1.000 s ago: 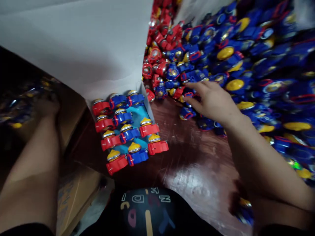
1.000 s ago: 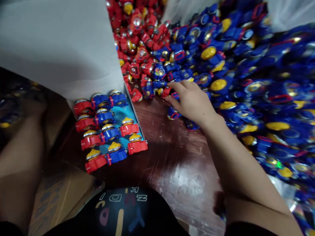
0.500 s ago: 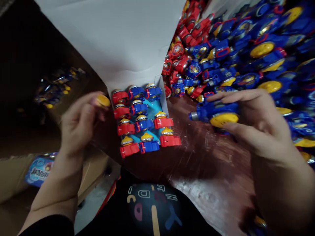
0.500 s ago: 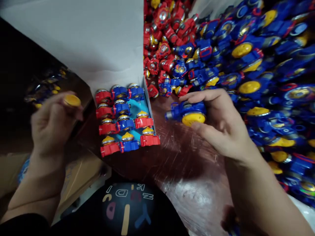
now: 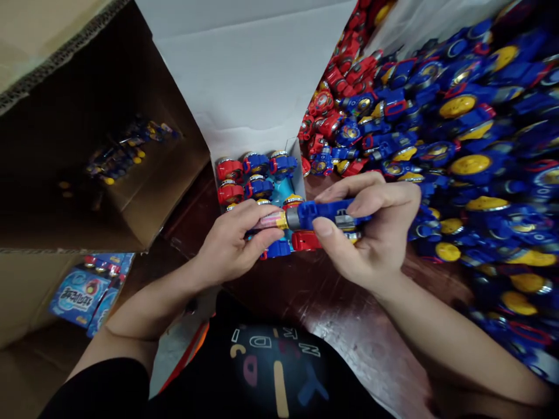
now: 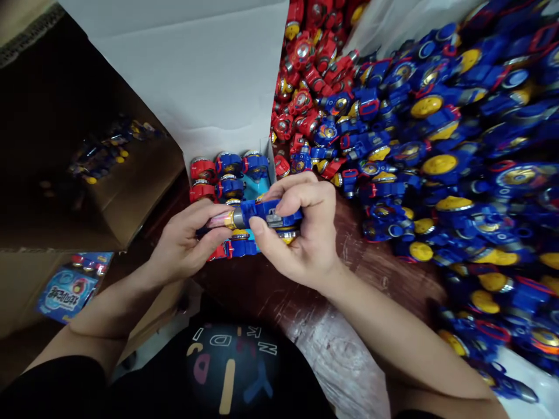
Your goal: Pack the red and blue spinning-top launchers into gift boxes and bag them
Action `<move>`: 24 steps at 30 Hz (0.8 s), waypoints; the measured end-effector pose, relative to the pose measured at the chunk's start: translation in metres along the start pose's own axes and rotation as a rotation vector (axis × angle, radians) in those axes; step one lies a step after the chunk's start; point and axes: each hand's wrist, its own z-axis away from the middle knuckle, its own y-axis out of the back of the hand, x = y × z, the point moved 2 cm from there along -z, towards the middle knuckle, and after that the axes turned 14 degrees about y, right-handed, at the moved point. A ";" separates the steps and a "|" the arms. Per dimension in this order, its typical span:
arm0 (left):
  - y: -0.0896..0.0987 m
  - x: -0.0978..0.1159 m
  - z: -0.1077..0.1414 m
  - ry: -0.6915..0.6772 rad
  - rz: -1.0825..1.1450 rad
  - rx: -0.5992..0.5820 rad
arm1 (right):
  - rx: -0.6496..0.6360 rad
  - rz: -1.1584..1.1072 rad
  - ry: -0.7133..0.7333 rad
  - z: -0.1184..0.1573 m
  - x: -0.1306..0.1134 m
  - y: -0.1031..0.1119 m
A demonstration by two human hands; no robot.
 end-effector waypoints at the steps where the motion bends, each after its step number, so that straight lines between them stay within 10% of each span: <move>1: -0.002 -0.002 0.001 -0.068 -0.059 0.073 | -0.009 0.011 -0.041 0.000 -0.002 0.000; 9: -0.005 -0.022 -0.004 -0.236 -0.164 0.119 | -0.239 -0.070 -0.445 -0.002 0.001 0.004; 13: -0.002 -0.005 -0.003 -0.101 0.090 -0.004 | -0.203 -0.063 -0.224 -0.010 -0.002 0.011; 18: 0.000 0.013 0.003 0.350 0.590 -0.515 | -0.255 -0.211 0.104 -0.017 -0.009 0.015; 24: -0.001 0.010 0.005 -0.119 -0.101 0.066 | -0.182 -0.115 -0.078 0.002 -0.004 0.010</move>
